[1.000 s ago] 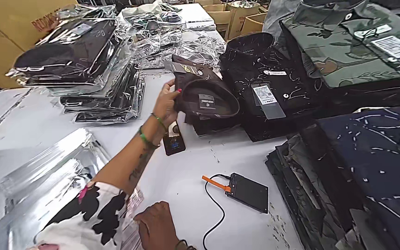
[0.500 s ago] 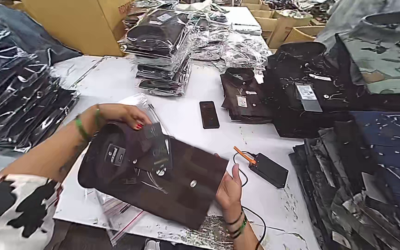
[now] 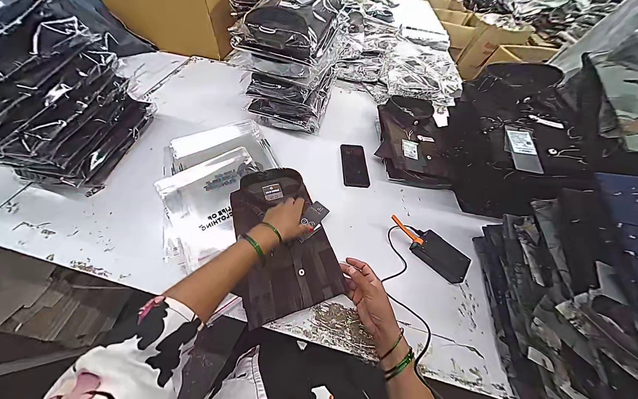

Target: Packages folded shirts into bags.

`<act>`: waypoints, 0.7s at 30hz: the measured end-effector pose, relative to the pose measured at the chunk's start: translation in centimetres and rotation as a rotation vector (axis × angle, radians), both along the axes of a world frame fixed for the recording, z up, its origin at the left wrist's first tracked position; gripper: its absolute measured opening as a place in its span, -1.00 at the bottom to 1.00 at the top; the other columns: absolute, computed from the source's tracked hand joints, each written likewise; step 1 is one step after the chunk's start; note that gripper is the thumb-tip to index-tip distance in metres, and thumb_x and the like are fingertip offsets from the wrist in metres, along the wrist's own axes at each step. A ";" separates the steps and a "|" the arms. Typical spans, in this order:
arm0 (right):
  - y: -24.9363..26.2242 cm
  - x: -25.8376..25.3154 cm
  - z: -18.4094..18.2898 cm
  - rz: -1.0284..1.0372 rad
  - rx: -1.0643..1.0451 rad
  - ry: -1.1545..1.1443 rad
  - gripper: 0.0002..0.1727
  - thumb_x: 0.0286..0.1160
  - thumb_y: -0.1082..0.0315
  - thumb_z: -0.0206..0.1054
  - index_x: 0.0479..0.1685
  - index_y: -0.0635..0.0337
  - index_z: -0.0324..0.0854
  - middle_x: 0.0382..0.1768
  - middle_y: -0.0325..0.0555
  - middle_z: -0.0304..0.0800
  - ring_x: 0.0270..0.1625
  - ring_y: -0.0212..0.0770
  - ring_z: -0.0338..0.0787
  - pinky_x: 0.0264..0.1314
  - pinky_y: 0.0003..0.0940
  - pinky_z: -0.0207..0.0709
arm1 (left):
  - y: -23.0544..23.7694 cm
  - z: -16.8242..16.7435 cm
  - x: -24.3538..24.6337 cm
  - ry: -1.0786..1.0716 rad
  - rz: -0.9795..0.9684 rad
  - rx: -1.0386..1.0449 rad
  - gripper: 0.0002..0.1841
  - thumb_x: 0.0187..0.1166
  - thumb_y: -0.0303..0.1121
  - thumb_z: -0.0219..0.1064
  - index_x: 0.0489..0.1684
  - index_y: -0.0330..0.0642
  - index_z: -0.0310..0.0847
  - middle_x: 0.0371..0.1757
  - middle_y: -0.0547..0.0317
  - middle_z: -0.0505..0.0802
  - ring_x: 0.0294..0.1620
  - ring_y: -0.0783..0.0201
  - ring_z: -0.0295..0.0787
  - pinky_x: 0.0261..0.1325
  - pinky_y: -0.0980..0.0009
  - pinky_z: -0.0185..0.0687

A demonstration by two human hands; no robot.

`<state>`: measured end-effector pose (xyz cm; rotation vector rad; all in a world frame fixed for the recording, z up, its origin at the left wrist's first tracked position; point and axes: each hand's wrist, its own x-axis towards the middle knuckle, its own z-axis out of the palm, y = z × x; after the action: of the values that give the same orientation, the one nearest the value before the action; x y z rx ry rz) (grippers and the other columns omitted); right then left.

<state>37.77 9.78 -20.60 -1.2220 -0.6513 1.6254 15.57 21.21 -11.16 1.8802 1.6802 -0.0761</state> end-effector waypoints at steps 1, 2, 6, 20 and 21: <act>0.1 -0.1 0.0 0.016 -0.002 -0.019 -0.71 0.79 0.48 -0.07 0.34 0.33 0.36 -0.05 0.01 0.87 -0.27 -0.26 0.89 -0.17 -0.39 0.77 | -0.9 -1.0 0.3 0.014 0.031 -0.027 -0.22 0.65 -0.17 0.38 0.79 -0.34 0.12 0.66 -0.40 0.41 0.67 -0.38 0.32 0.56 -0.26 0.33; 0.2 -0.2 0.1 0.031 -0.003 -0.037 -0.72 0.79 0.48 -0.06 0.33 0.34 0.37 -0.05 0.00 0.87 -0.28 -0.27 0.88 -0.18 -0.40 0.77 | -1.3 -1.8 0.6 0.010 0.067 -0.025 -0.21 0.62 -0.23 0.40 0.80 -0.34 0.10 0.67 -0.40 0.39 0.70 -0.38 0.26 0.58 -0.25 0.32; 1.0 -0.5 0.4 0.061 -0.010 -0.085 -0.74 0.79 0.48 -0.04 0.30 0.34 0.39 -0.12 -0.03 0.87 -0.35 -0.29 0.87 -0.27 -0.40 0.76 | -0.7 -2.4 0.9 -0.054 0.065 -0.076 -0.35 0.57 -0.29 0.46 0.62 -0.36 0.34 0.56 -0.36 0.54 0.67 -0.30 0.32 0.61 -0.20 0.26; 10.1 -4.9 2.2 0.391 0.001 -0.372 -0.69 0.80 0.25 0.16 0.19 0.34 0.54 -0.25 -0.09 0.78 -0.34 -0.37 0.78 -0.26 -0.45 0.68 | -18.1 -10.9 -9.6 -0.200 0.244 0.749 -0.50 0.63 -0.29 0.07 0.49 -0.24 0.63 0.61 -0.17 0.62 0.69 -0.49 0.30 0.53 -0.62 0.03; 10.7 -5.8 2.3 0.437 -0.026 -0.357 -0.70 0.80 0.20 0.16 0.11 0.30 0.56 -0.33 -0.13 0.81 -0.36 -0.38 0.81 -0.26 -0.45 0.71 | -18.1 -10.9 -10.1 -0.140 0.274 0.667 -0.43 0.71 -0.13 0.02 0.61 -0.25 0.51 0.69 -0.15 0.53 0.76 -0.48 0.18 0.54 -0.69 -0.19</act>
<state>31.96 20.48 -18.27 -1.4787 -1.1911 1.7807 5.50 3.08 -22.06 2.0073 1.9969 0.7968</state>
